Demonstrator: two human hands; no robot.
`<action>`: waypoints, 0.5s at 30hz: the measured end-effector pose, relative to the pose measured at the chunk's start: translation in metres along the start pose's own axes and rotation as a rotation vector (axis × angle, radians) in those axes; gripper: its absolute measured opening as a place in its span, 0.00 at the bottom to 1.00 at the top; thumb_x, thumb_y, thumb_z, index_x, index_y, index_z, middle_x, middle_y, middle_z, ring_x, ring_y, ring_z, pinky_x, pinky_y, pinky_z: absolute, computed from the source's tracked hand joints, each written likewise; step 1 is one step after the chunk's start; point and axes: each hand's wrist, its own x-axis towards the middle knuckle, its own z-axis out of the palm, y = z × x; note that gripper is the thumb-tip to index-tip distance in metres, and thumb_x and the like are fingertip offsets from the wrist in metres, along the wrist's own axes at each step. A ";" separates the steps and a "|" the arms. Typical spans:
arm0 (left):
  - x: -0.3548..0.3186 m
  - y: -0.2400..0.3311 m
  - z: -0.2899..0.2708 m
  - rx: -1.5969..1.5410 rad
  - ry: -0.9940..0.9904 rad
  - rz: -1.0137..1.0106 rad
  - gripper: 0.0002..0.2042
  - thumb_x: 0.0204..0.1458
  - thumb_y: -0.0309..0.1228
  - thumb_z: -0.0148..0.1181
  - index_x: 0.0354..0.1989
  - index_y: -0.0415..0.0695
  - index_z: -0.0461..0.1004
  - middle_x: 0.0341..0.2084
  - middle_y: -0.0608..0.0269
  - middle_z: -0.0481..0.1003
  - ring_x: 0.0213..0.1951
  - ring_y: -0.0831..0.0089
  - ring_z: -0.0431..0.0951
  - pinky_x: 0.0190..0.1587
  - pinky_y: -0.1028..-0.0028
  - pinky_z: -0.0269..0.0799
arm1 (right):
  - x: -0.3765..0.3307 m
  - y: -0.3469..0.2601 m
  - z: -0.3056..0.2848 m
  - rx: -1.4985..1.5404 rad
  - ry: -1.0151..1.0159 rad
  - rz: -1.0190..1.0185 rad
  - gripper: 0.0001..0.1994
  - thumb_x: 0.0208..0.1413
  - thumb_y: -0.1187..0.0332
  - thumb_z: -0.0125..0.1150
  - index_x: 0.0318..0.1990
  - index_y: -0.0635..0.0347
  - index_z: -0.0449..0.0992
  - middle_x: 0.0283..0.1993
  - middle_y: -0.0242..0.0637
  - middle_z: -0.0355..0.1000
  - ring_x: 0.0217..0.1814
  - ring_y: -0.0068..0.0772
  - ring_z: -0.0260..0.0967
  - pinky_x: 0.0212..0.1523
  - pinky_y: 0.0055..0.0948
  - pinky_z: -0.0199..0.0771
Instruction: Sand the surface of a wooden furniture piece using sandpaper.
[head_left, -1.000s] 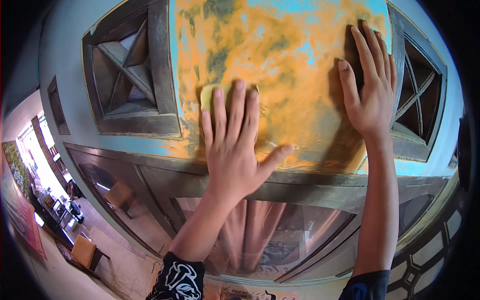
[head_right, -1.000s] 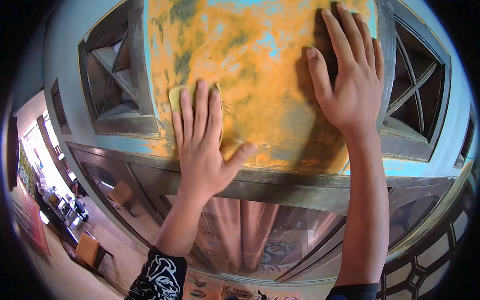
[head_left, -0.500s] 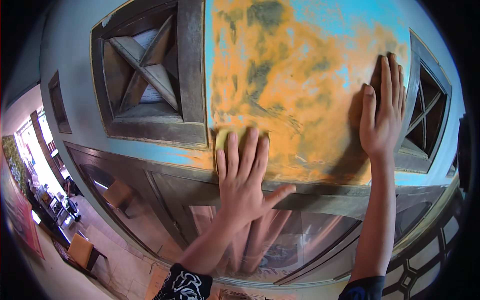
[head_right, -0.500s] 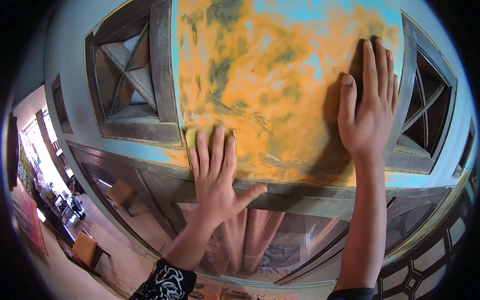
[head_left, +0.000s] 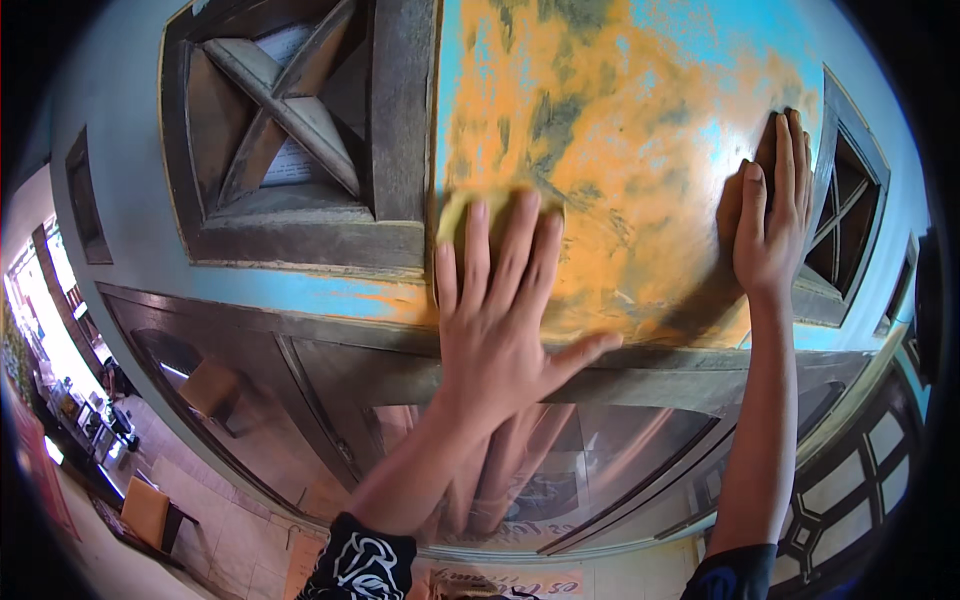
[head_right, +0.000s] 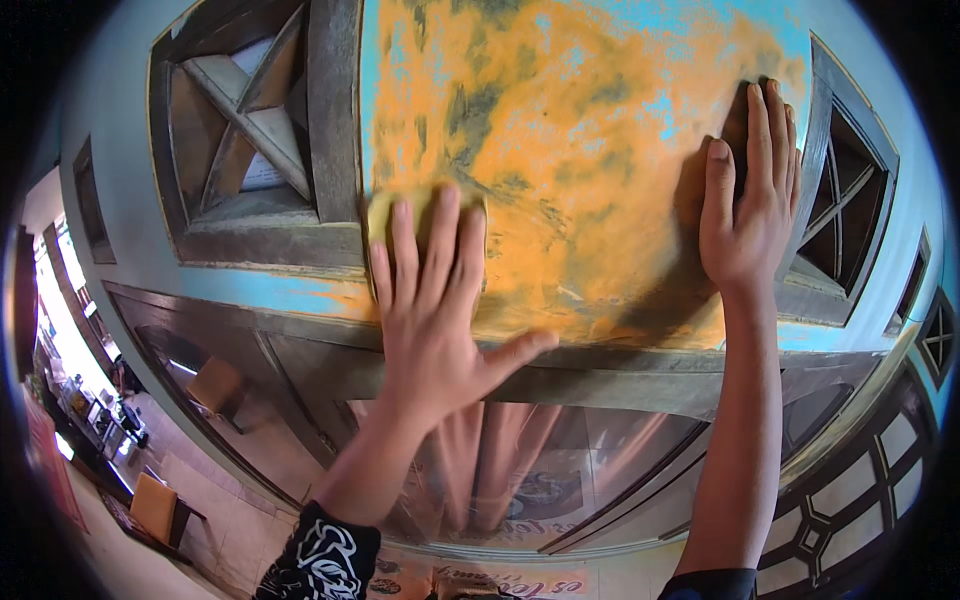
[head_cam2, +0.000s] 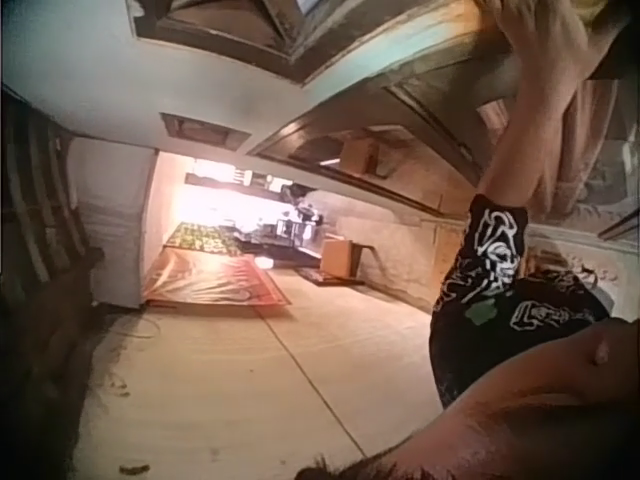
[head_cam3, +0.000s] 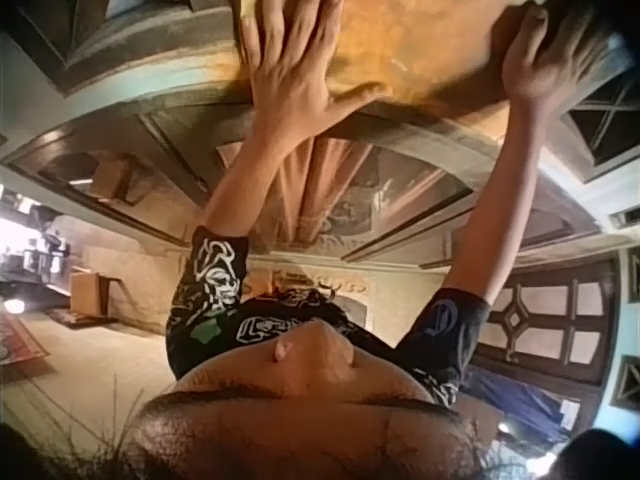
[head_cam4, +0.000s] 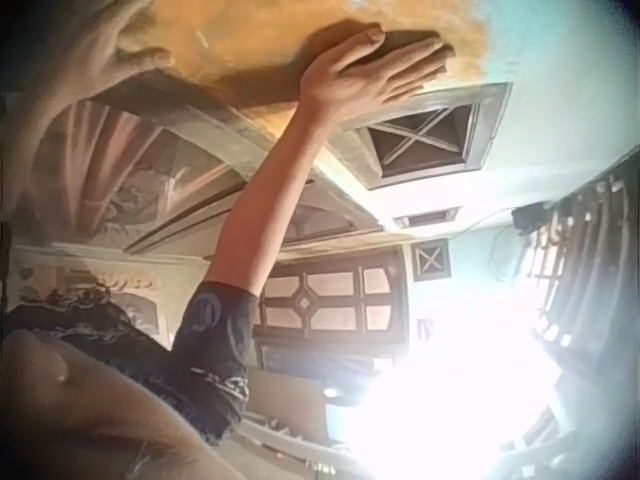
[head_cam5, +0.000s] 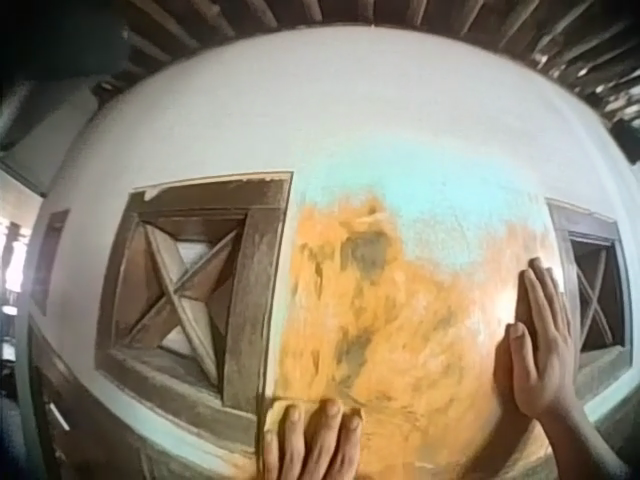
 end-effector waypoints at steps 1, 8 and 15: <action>0.012 -0.002 -0.002 0.022 0.024 0.015 0.49 0.60 0.73 0.45 0.76 0.40 0.61 0.79 0.53 0.55 0.80 0.43 0.46 0.78 0.44 0.27 | -0.003 0.000 0.000 -0.002 -0.006 0.017 0.28 0.74 0.54 0.46 0.75 0.60 0.65 0.80 0.45 0.59 0.84 0.53 0.51 0.80 0.48 0.47; -0.040 0.004 0.011 -0.027 0.023 -0.053 0.51 0.58 0.74 0.46 0.76 0.39 0.61 0.79 0.51 0.55 0.80 0.42 0.45 0.78 0.44 0.24 | -0.003 -0.010 -0.007 -0.026 0.001 0.066 0.28 0.74 0.55 0.47 0.74 0.60 0.65 0.79 0.46 0.60 0.84 0.53 0.50 0.80 0.49 0.47; -0.011 0.000 0.002 -0.016 0.009 -0.012 0.53 0.57 0.75 0.47 0.77 0.37 0.58 0.79 0.49 0.55 0.80 0.40 0.45 0.78 0.43 0.24 | -0.014 -0.011 -0.006 -0.006 0.003 0.077 0.28 0.74 0.56 0.47 0.74 0.61 0.65 0.80 0.46 0.59 0.84 0.55 0.50 0.80 0.49 0.46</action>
